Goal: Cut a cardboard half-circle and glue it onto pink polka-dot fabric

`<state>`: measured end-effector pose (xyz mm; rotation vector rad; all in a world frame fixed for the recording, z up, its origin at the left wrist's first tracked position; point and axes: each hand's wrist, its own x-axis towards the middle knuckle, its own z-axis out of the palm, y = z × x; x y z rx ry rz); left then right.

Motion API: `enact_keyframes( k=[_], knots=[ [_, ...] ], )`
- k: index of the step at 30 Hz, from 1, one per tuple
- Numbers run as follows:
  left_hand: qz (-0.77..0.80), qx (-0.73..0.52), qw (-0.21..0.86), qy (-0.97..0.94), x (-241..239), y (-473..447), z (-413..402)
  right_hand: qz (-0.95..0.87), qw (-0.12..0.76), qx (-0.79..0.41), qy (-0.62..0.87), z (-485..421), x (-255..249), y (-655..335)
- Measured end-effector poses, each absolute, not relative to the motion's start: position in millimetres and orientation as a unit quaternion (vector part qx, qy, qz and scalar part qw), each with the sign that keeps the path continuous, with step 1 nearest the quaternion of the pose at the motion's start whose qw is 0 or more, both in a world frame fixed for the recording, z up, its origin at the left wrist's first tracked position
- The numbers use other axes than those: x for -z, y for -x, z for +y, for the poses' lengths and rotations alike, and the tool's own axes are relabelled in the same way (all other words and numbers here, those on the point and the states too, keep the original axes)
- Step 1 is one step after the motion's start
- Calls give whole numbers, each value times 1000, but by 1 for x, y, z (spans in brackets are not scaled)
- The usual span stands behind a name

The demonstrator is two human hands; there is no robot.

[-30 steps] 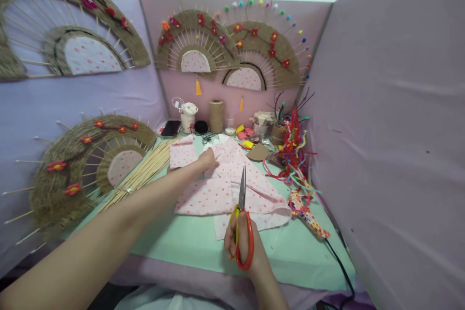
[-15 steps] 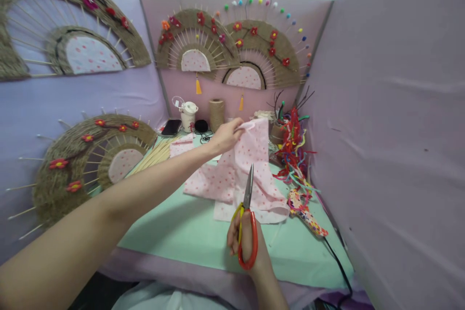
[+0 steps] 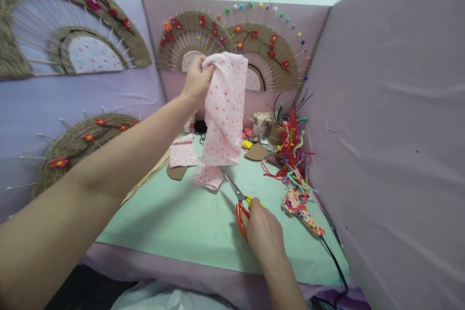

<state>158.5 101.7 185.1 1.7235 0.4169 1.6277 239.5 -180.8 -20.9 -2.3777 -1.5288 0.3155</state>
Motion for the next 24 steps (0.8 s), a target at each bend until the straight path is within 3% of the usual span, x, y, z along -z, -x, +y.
enact_keyframes(
  k=[3, 13, 15, 20, 24],
  knots=[
    [161, -587, 347, -714, -185, -149, 110, -553, 74, -97, 824, -170, 17, -235],
    [157, -739, 255, -604, -228, -106, 115, -607, 93, -40, 789, -154, 41, -235],
    [170, -734, 286, -592, -236, -102, 108, -600, 184, -62, 776, -151, 39, -238],
    [177, -686, 410, -574, -217, -112, 74, -546, 547, -231, 591, -131, 15, -229],
    [227, -665, 429, -568, -185, -122, 57, -447, 686, -393, 417, -127, -13, -197]
  ],
)
